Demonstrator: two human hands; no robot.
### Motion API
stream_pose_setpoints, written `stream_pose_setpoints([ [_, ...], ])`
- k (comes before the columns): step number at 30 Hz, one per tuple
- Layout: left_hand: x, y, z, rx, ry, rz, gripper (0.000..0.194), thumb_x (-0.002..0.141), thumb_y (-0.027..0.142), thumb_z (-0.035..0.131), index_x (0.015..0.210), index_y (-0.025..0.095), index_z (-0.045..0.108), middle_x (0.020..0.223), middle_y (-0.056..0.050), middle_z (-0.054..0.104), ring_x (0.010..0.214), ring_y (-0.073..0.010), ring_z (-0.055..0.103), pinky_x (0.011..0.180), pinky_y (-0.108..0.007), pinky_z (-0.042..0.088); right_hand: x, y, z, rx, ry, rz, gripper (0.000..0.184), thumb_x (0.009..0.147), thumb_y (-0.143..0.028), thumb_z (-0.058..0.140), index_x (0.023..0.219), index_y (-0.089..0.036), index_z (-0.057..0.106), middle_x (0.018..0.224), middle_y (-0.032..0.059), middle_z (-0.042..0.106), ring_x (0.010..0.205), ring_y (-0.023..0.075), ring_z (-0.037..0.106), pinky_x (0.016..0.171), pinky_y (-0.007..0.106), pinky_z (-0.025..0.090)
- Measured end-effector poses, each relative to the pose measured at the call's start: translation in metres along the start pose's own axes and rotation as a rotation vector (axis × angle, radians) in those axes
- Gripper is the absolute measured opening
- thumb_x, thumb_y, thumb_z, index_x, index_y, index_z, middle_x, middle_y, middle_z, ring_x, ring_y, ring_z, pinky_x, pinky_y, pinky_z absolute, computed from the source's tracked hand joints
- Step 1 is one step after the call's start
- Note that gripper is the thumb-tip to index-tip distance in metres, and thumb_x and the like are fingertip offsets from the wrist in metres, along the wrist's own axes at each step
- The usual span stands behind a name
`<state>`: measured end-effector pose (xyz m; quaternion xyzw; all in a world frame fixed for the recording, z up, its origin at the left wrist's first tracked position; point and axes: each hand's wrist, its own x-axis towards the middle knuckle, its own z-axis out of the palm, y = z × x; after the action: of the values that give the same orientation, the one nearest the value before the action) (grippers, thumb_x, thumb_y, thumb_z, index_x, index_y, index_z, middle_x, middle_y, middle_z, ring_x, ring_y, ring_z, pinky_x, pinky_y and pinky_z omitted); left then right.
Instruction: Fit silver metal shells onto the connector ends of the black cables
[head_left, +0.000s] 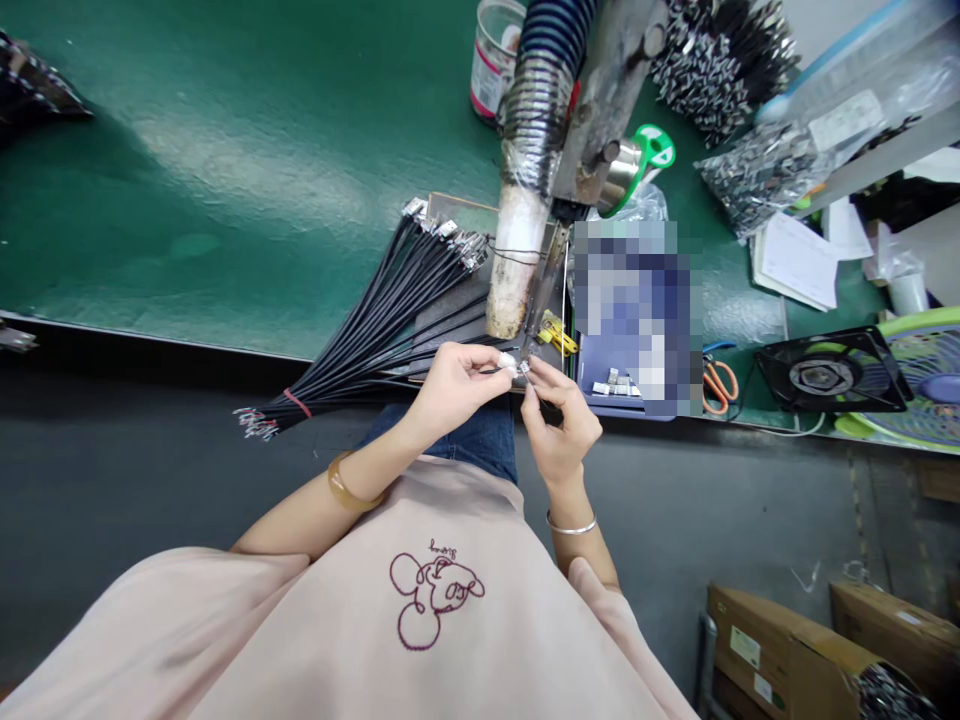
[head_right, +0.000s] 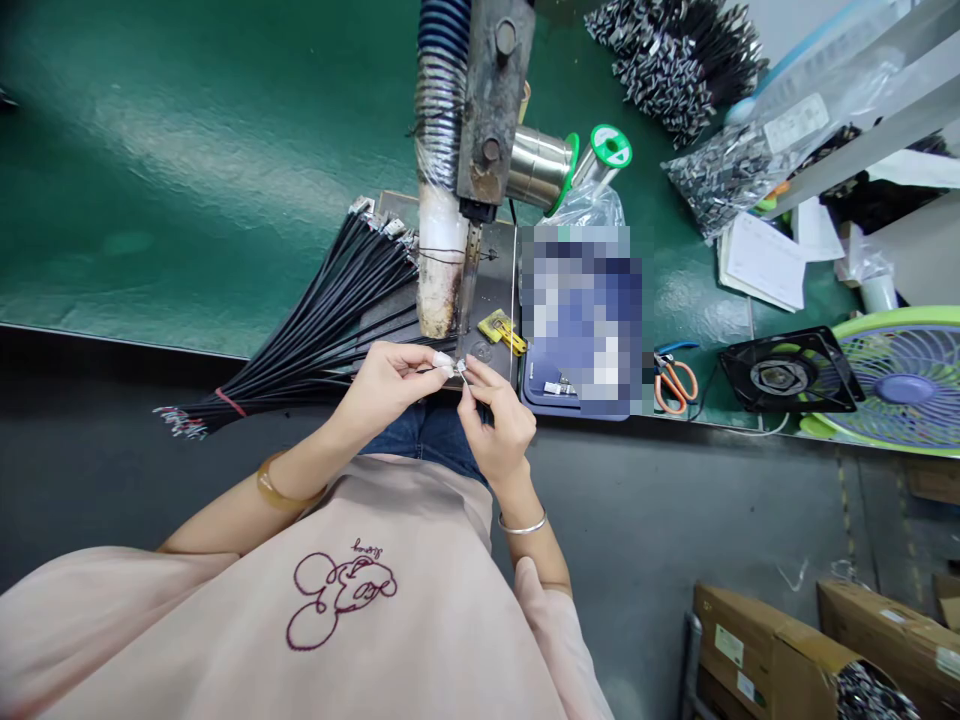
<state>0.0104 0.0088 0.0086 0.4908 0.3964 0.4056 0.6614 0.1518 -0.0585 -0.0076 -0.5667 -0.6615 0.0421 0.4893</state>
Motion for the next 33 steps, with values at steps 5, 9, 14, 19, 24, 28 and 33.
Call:
stream_pose_setpoints([
  [5,-0.001,-0.004,-0.005,0.091,-0.014,0.032,0.014,0.073,0.022,0.068,0.064,0.013,0.072,0.057,0.0,0.062,0.053,-0.0103,0.051,0.051,-0.022,0.039,0.001,0.003,-0.002,-0.015,0.032,0.015,0.011,0.087,-0.013,0.062,0.09,-0.024,0.061,0.11,0.0065,0.077,0.096,0.019,0.076,0.083,0.036,0.064],
  [9,-0.001,-0.005,-0.006,0.089,-0.036,0.027,0.019,0.076,0.025,0.067,0.062,0.012,0.071,0.058,-0.001,0.062,0.054,-0.0098,0.05,0.052,-0.022,0.039,0.0,0.002,-0.001,-0.042,-0.008,-0.013,0.011,0.087,-0.014,0.06,0.087,-0.025,0.06,0.11,0.0062,0.077,0.097,0.0198,0.076,0.081,0.035,0.064],
  [14,-0.001,-0.003,-0.002,0.052,-0.013,0.006,0.015,0.071,0.022,0.068,0.061,0.012,0.07,0.061,-0.001,0.066,0.056,-0.01,0.053,0.055,-0.022,0.044,-0.003,0.001,0.001,-0.006,-0.001,-0.076,0.016,0.085,-0.011,0.061,0.091,-0.025,0.059,0.113,0.0067,0.077,0.098,0.0198,0.076,0.081,0.034,0.065],
  [19,-0.001,-0.004,0.001,0.03,0.015,-0.018,0.01,0.067,0.019,0.067,0.066,0.012,0.073,0.067,-0.002,0.07,0.06,-0.0116,0.059,0.06,-0.022,0.049,-0.002,0.002,0.001,-0.006,-0.015,0.006,0.01,0.088,-0.015,0.059,0.091,-0.025,0.06,0.122,0.0078,0.073,0.097,0.0197,0.076,0.084,0.036,0.064],
  [24,-0.001,-0.008,0.002,0.096,0.034,0.006,0.01,0.07,0.017,0.064,0.068,0.012,0.072,0.065,0.0,0.067,0.06,-0.0115,0.059,0.057,-0.02,0.048,0.002,0.001,0.0,-0.031,-0.026,0.033,0.009,0.088,-0.015,0.06,0.089,-0.024,0.062,0.117,0.0061,0.075,0.1,0.0201,0.075,0.084,0.035,0.064],
  [28,0.0,-0.007,0.004,0.099,0.038,0.043,0.014,0.074,0.017,0.062,0.074,0.012,0.075,0.068,0.0,0.069,0.064,-0.0127,0.063,0.06,-0.02,0.05,0.004,-0.001,0.001,-0.011,-0.026,0.074,0.009,0.088,-0.015,0.06,0.089,-0.024,0.06,0.119,0.0066,0.074,0.093,0.0185,0.076,0.08,0.034,0.064],
  [33,0.001,-0.004,0.005,0.071,0.042,0.041,0.014,0.073,0.017,0.063,0.078,0.012,0.076,0.072,-0.001,0.073,0.07,-0.0144,0.067,0.067,-0.022,0.054,0.006,0.0,0.001,0.004,-0.037,0.08,0.009,0.088,-0.015,0.061,0.087,-0.024,0.06,0.12,0.0063,0.074,0.091,0.0176,0.077,0.079,0.032,0.064],
])
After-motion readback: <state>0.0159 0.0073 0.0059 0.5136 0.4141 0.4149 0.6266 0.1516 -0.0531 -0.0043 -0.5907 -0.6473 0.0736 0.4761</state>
